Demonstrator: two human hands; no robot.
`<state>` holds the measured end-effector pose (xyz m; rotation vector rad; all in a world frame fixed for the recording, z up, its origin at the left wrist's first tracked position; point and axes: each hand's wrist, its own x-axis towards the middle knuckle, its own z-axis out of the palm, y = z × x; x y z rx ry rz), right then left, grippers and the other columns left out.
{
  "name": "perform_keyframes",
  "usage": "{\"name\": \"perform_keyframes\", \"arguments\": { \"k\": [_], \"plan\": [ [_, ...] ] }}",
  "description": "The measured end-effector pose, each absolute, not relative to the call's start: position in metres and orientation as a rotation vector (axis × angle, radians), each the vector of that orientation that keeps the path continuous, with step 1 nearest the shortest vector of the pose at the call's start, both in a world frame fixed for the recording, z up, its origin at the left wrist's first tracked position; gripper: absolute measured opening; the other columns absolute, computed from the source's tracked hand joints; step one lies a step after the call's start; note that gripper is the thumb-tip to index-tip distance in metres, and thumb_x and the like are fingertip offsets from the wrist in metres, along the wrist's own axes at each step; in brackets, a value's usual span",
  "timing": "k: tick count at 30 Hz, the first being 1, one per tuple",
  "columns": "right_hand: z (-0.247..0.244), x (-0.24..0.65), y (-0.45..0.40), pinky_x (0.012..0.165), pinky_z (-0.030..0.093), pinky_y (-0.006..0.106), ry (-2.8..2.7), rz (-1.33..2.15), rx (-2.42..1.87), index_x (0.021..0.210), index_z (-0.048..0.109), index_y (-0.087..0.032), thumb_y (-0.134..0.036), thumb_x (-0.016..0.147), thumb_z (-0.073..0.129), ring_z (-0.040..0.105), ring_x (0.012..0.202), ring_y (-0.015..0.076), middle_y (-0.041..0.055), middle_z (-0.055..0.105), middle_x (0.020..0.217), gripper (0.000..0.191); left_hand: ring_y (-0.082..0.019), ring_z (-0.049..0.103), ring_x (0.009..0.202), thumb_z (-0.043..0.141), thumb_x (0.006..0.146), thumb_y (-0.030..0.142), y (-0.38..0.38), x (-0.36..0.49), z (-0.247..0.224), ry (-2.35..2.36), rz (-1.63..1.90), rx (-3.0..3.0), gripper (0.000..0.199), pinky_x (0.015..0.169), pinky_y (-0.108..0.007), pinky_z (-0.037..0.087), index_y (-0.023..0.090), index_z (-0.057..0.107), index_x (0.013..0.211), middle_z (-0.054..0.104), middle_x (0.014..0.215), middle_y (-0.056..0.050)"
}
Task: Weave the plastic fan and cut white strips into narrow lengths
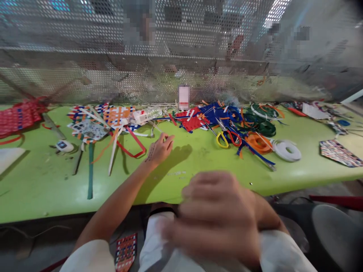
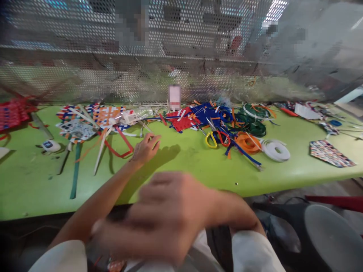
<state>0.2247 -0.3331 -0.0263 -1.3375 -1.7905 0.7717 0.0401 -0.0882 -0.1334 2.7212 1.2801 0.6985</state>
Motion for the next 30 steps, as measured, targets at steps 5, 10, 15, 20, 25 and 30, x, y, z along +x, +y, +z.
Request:
{"name": "perform_keyframes", "arguments": {
  "k": [5,10,15,20,25,30],
  "plan": [
    [-0.064,0.286,-0.205,0.107,0.059,0.052,-1.494,0.172,-1.48,0.125,0.081,-0.029,-0.049,0.114,0.036,0.07,0.124,0.0314,0.013,0.078,0.109,0.05,-0.029,0.072,0.097,0.048,0.111,0.036,-0.073,0.028,-0.139,1.409,0.722,2.651,0.04,0.07,-0.035,0.05,0.026,0.072,0.142,0.067,0.131,-0.016],
    [-0.127,0.333,-0.156,0.118,0.048,0.055,-1.468,-0.169,-1.607,0.072,0.071,-0.023,-0.038,0.105,0.062,0.067,0.124,0.032,0.0147,0.079,0.118,0.037,-0.028,0.072,0.095,0.053,0.109,0.033,-0.066,0.027,-0.141,1.373,0.724,2.632,0.038,0.072,-0.033,0.05,0.024,0.074,0.138,0.068,0.127,-0.015],
    [-0.139,0.335,-0.148,0.118,0.046,0.056,-1.526,-0.182,-1.851,0.133,0.074,-0.022,-0.025,0.099,0.066,0.057,0.138,0.0352,0.0161,0.065,0.15,0.036,-0.026,0.072,0.095,0.055,0.109,0.033,-0.065,0.029,-0.144,1.341,0.841,2.589,0.034,0.074,-0.031,0.051,0.021,0.075,0.134,0.07,0.122,-0.013],
    [-0.142,0.318,-0.101,0.124,0.035,0.057,-1.862,-0.083,-2.162,0.155,0.061,-0.016,-0.041,0.105,0.066,0.047,0.15,0.039,0.0221,0.055,0.163,0.056,-0.024,0.071,0.088,0.058,0.108,0.031,-0.065,0.032,-0.148,1.317,0.871,2.594,0.03,0.071,-0.031,0.051,0.021,0.078,0.128,0.072,0.117,-0.012],
    [-0.148,0.309,-0.07,0.118,0.035,0.055,-2.093,-0.253,-2.168,0.147,0.066,-0.012,-0.048,0.114,0.047,0.06,0.132,0.0379,0.0256,0.068,0.144,0.053,-0.023,0.071,0.089,0.058,0.108,0.028,-0.062,0.028,-0.149,1.299,0.945,2.569,0.027,0.071,-0.031,0.05,0.021,0.079,0.123,0.072,0.114,-0.011],
    [-0.148,0.307,-0.073,0.113,0.038,0.048,-2.238,-0.353,-2.044,0.125,0.074,-0.01,-0.016,0.112,0.039,0.061,0.126,0.033,0.0212,0.076,0.125,0.038,-0.023,0.07,0.088,0.058,0.107,0.029,-0.059,0.025,-0.149,1.246,0.961,2.573,0.025,0.07,-0.031,0.049,0.021,0.079,0.119,0.073,0.11,-0.01]
  ]
}}
